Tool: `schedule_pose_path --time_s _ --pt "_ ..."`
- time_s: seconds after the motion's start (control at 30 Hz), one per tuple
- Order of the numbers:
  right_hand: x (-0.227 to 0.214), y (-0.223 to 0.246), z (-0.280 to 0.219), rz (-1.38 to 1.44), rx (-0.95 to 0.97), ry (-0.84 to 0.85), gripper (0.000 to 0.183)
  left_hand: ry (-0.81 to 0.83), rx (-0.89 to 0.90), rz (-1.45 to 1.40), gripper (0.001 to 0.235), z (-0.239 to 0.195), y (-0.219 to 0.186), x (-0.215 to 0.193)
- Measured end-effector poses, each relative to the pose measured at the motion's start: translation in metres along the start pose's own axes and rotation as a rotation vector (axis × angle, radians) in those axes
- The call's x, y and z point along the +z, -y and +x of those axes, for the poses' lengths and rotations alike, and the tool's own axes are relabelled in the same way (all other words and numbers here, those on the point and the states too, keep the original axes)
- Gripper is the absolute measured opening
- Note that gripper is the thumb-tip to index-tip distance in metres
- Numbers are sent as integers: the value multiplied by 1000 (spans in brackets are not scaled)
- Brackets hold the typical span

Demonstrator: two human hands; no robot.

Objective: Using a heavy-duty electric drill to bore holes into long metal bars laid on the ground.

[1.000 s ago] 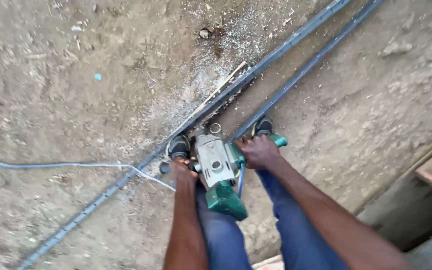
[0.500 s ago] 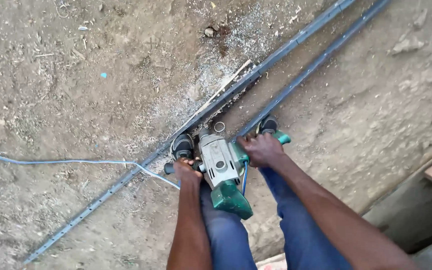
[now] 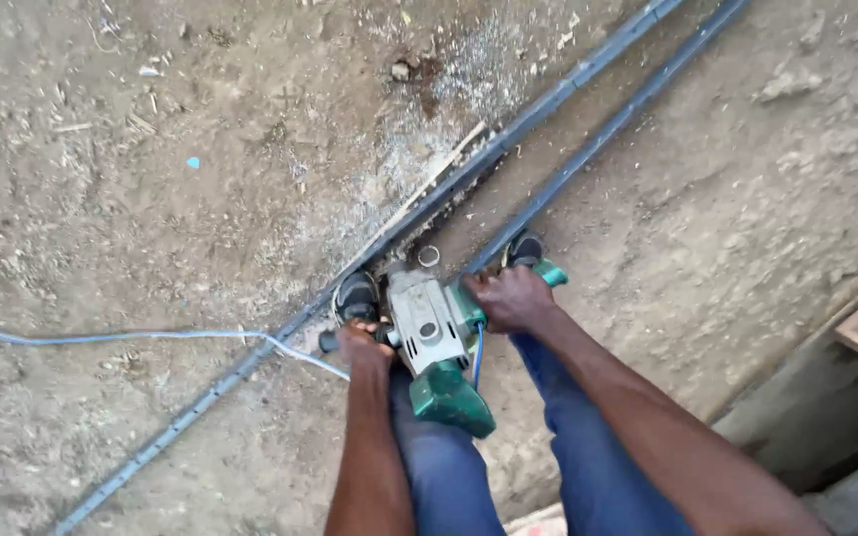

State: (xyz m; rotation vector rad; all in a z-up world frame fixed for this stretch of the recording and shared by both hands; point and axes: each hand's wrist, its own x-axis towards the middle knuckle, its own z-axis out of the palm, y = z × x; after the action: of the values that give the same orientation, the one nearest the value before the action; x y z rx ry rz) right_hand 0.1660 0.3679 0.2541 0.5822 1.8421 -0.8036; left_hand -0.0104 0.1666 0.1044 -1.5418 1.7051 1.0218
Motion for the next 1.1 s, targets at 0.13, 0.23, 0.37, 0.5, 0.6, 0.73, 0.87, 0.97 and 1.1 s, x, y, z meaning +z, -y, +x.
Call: schedule_pose_path --time_s 0.13,0.23,0.37,0.5,0.6,0.73,0.87,0.97,1.1 --pt "3 4 4 47 -1 -16 64 68 17 -30 34 -10 -8 7" --pt "11 7 12 79 0 -31 63 68 31 12 31 32 -10 6" --pt "27 -6 9 19 -22 -92 67 22 4 -16 28 72 13 -9" --pt "13 -8 5 24 -10 -45 66 21 19 -18 25 82 15 -3" --pt "13 0 4 9 -15 -144 68 -6 39 -4 21 75 11 -17" --pt "6 2 6 15 -23 -101 74 -34 56 12 27 38 1 -15" --pt "27 -7 9 20 -24 -61 76 -85 74 38 34 -2 -6 -7" --pt "27 -11 16 -17 -52 -102 77 -119 75 77 40 -28 -14 2" --pt "20 -5 10 -6 -53 -74 82 -118 120 54 37 67 27 -25"
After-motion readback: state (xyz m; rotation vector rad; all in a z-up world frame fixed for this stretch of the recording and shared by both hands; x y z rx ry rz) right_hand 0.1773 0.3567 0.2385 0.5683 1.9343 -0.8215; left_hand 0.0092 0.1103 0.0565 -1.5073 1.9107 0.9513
